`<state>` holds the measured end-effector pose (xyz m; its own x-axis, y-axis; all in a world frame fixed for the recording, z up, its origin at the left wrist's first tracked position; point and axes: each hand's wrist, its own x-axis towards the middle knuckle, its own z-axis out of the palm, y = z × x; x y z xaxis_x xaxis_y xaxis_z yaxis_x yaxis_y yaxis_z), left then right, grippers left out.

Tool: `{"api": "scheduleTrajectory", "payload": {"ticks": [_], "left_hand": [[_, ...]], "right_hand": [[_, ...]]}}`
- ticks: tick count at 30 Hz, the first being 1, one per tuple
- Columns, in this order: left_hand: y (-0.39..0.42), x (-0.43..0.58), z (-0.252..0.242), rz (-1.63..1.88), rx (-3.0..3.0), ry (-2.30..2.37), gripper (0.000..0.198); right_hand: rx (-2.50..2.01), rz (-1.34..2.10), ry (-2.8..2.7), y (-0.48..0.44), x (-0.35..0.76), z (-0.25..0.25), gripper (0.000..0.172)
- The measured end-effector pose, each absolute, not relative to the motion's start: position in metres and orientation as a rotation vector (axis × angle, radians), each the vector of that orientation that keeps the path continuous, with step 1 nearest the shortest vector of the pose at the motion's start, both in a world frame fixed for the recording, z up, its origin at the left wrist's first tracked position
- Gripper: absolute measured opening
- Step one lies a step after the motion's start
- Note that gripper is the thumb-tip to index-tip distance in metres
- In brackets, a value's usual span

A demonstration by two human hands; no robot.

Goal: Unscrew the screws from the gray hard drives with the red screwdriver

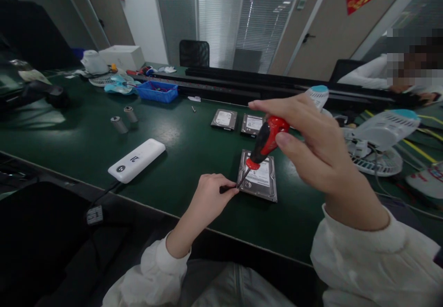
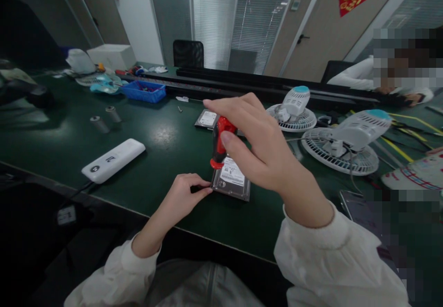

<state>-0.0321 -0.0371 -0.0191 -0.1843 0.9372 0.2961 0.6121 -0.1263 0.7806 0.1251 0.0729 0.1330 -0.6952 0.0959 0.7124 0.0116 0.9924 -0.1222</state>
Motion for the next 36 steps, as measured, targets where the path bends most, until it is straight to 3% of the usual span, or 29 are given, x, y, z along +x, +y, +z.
{"api": "scheduleTrajectory", "payload": {"ticks": [2, 8, 15, 21, 26, 33, 36], "left_hand": [[-0.0372, -0.0321, -0.0191, 1.230, 1.730, 1.782, 0.007], [-0.0376, -0.0318, -0.0198, 1.203, 1.750, 1.802, 0.006], [-0.0373, -0.0323, -0.0203, 1.196, 1.747, 1.813, 0.006], [-0.0372, -0.0320, -0.0206, 1.202, 1.735, 1.801, 0.008], [-0.0363, -0.0321, -0.0218, 1.213, 1.731, 1.801, 0.006], [-0.0364, -0.0328, -0.0217, 1.196, 1.729, 1.811, 0.008], [-0.0366, -0.0325, -0.0219, 1.193, 1.725, 1.814, 0.007]], "right_hand": [[-0.085, 0.175, -2.319, 0.0730, 0.1246, 0.1325, 0.044], [-0.170, 0.040, -2.331, 0.0778, 0.1210, 0.1286, 0.030], [-0.178, 0.247, -2.362, 0.0783, 0.1252, 0.1277, 0.051], [-0.262, 0.061, -2.406, 0.0771, 0.1247, 0.1297, 0.029], [-0.172, 0.254, -2.407, 0.0751, 0.1263, 0.1312, 0.037], [-0.239, 0.158, -2.421, 0.0760, 0.1255, 0.1321, 0.033], [-0.201, 0.274, -2.441, 0.0747, 0.1270, 0.1317, 0.042]]}}
